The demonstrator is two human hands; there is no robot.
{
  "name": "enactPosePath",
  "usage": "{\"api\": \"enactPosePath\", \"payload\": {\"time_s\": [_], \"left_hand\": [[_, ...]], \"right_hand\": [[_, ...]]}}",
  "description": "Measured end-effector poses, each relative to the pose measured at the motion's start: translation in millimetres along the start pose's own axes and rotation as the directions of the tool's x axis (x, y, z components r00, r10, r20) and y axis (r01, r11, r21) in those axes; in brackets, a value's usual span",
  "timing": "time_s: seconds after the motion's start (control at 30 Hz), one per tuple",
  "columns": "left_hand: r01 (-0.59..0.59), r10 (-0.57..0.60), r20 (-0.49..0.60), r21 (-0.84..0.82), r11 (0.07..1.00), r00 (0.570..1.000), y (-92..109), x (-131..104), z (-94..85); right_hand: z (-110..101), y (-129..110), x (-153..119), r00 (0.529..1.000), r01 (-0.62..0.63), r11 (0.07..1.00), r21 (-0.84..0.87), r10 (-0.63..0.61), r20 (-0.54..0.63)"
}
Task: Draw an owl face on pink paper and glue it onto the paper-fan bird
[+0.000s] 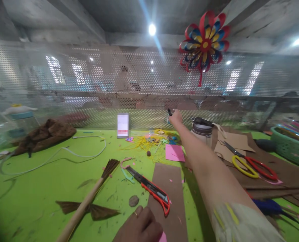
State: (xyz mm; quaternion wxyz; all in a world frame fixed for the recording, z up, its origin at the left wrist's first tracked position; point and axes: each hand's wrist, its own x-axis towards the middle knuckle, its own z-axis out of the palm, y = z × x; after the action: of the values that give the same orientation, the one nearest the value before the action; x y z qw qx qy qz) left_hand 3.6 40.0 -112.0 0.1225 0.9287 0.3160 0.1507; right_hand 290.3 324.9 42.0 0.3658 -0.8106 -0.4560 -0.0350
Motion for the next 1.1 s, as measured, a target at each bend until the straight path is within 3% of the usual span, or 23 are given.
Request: {"api": "enactPosePath", "payload": {"time_s": [0.1, 0.23, 0.33, 0.57, 0.67, 0.8, 1.0, 1.1], "left_hand": [[-0.073, 0.072, -0.019, -0.008, 0.997, 0.997, 11.5, -0.5, -21.0], [0.013, -0.010, 0.035, -0.089, 0.996, 0.999, 34.0, -4.0, -55.3], [0.022, -0.019, 0.023, -0.125, 0.992, 1.000, 43.4, -6.3, -70.2], [-0.096, 0.101, 0.046, -0.110, 0.989, 0.994, 40.4, -2.2, -81.4], [-0.107, 0.116, 0.062, -0.123, 0.987, 0.991, 39.0, -1.4, -88.3], [-0.115, 0.129, 0.095, -0.137, 0.984, 0.987, 39.3, -3.7, -96.9], [-0.127, 0.150, 0.153, -0.149, 0.981, 0.977, 40.7, -3.3, -101.3], [-0.126, 0.153, 0.172, -0.159, 0.979, 0.973, 39.9, -1.5, -100.8]], "right_hand": [[-24.4, -17.6, -9.1, 0.995, 0.097, 0.994, 0.052, -0.097, -0.009], [-54.9, -9.2, -48.4, 0.977, 0.193, 0.974, 0.119, -0.202, 0.063], [-79.0, 22.1, -95.2, 0.956, 0.223, 0.962, 0.160, -0.248, 0.156], [-136.3, 111.4, -200.9, 0.922, 0.220, 0.958, 0.182, -0.265, 0.282], [-145.4, 128.9, -230.6, 0.920, 0.206, 0.965, 0.164, -0.248, 0.303], [-145.3, 130.3, -255.6, 0.913, 0.221, 0.961, 0.165, -0.263, 0.312], [-145.2, 131.3, -268.9, 0.915, 0.221, 0.949, 0.225, -0.281, 0.289], [-148.6, 132.6, -272.1, 0.929, 0.247, 0.943, 0.223, -0.296, 0.223]]}}
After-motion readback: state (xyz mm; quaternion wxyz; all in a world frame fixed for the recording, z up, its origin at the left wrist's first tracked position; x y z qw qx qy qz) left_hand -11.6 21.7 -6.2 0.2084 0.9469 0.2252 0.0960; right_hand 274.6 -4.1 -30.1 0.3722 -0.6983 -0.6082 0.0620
